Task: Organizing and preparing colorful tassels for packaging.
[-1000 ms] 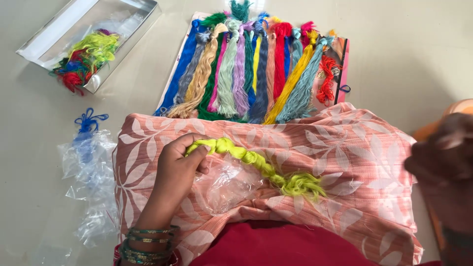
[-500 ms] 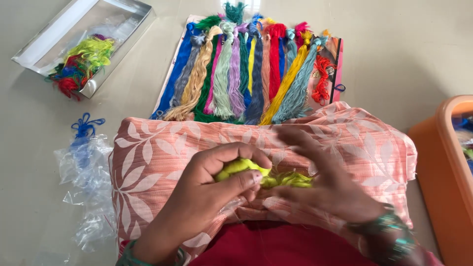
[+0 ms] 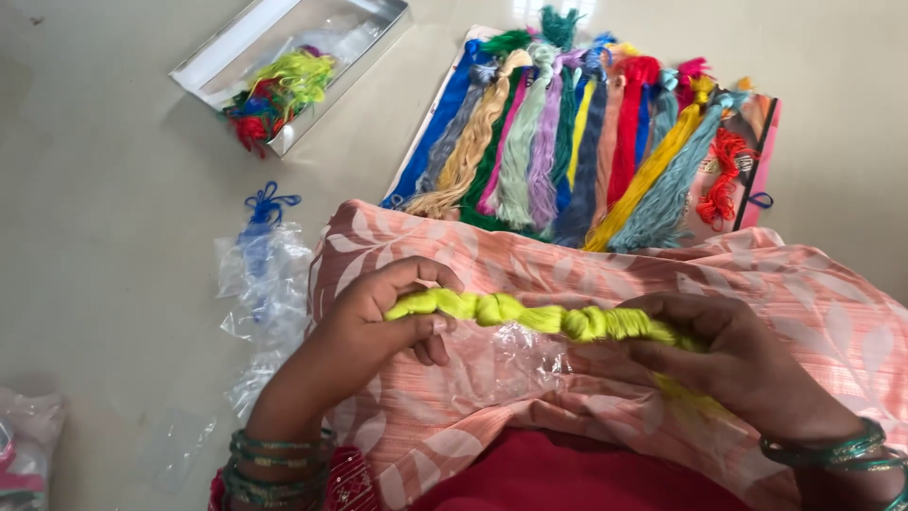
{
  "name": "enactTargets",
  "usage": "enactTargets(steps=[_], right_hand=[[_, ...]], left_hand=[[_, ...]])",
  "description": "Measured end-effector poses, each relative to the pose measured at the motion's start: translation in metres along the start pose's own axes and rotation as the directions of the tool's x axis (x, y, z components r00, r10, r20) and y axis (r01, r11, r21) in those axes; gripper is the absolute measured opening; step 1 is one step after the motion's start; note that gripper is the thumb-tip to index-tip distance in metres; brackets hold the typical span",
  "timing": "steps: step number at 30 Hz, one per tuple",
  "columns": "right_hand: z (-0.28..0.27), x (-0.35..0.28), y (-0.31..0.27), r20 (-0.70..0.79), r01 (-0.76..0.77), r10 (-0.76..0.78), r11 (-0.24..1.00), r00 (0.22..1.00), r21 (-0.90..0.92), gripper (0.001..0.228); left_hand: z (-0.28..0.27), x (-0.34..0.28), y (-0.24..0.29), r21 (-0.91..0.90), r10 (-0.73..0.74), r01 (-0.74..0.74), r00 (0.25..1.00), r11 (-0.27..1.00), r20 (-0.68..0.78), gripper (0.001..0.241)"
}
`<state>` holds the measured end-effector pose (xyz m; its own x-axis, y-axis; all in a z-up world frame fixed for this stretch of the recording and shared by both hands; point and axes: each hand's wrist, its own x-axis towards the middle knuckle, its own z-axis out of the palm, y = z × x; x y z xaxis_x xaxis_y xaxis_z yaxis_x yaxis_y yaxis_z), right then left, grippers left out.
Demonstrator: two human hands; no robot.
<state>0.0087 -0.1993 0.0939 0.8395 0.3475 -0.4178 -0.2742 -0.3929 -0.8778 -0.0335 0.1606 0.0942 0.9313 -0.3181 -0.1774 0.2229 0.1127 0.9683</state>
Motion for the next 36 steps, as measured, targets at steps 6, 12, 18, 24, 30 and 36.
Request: enactTargets(steps=[6, 12, 18, 24, 30, 36], right_hand=[[0.031, 0.028, 0.007, 0.076, 0.000, -0.010, 0.991, 0.997, 0.133, 0.035], [0.076, 0.046, 0.024, 0.194, -0.055, 0.005, 0.965, 0.981, 0.255, 0.042], [0.069, 0.050, 0.030, 0.105, -0.117, 0.097, 0.974, 0.990, 0.195, 0.041], [0.076, 0.045, 0.021, 0.071, -0.171, 0.159, 0.960, 0.985, 0.221, 0.044], [0.068, 0.045, 0.030, 0.112, -0.073, 0.058, 0.988, 0.992, 0.137, 0.048], [0.041, 0.043, 0.017, 0.031, -0.041, 0.037, 0.989, 0.999, 0.143, 0.045]], left_hand=[[-0.040, -0.017, 0.000, -0.035, -0.083, 0.078, 0.979, 0.996, -0.185, 0.039], [-0.091, -0.040, -0.030, -0.116, -0.148, 0.098, 0.791, 0.988, -0.594, 0.042], [-0.112, -0.072, -0.038, 0.034, -0.078, 0.166, 0.621, 0.986, -0.780, 0.039], [-0.071, -0.055, -0.021, 0.359, 0.063, 0.145, 0.859, 0.922, -0.508, 0.070], [-0.067, -0.042, -0.043, 0.546, 0.216, 0.217, 0.755, 0.809, -0.619, 0.031], [-0.090, -0.049, -0.052, 0.366, 0.094, 0.171, 0.790, 0.915, -0.606, 0.025]])
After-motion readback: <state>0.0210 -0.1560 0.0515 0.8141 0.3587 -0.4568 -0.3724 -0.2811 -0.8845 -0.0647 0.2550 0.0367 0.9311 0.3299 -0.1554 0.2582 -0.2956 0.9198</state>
